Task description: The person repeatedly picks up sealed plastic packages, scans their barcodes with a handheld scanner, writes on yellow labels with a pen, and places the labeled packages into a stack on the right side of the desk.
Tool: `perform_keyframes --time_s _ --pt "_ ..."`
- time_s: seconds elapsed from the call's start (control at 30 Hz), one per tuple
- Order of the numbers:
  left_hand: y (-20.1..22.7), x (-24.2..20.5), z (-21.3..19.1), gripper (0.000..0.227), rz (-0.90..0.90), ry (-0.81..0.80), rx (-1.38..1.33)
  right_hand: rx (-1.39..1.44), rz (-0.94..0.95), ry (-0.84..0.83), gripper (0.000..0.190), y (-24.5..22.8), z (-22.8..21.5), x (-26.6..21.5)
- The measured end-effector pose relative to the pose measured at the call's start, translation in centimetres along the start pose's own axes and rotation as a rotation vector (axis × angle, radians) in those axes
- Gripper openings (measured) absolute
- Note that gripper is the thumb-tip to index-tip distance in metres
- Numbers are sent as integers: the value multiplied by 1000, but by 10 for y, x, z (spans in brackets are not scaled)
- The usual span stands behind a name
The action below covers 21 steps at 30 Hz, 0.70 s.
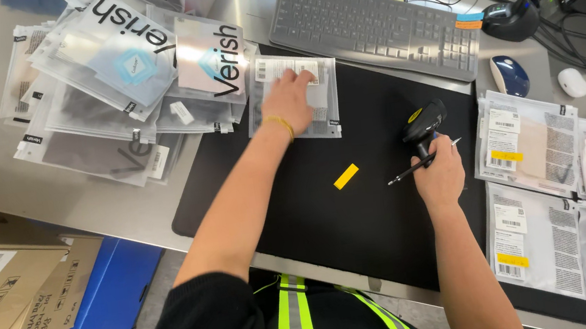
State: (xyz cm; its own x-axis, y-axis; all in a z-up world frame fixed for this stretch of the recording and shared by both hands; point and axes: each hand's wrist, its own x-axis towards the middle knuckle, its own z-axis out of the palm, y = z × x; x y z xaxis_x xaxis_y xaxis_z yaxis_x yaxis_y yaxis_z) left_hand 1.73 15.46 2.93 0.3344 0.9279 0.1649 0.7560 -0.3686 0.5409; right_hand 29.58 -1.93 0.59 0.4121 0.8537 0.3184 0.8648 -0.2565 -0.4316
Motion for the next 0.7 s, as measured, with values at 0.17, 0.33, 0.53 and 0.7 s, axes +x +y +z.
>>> perform_keyframes --time_s 0.17,0.33,0.53,0.7 --pt "1 25 -2 62 -159 -578 418 11 -45 42 42 -4 -2 -2" --pt "11 29 -7 86 -251 -118 382 -34 21 36 40 -4 -1 -3" --pt "-26 40 -10 58 -487 -309 -170 9 5 67 39 -10 -7 0" --pt "-81 0 23 36 -541 145 -586 -6 48 35 37 -3 -1 -5"
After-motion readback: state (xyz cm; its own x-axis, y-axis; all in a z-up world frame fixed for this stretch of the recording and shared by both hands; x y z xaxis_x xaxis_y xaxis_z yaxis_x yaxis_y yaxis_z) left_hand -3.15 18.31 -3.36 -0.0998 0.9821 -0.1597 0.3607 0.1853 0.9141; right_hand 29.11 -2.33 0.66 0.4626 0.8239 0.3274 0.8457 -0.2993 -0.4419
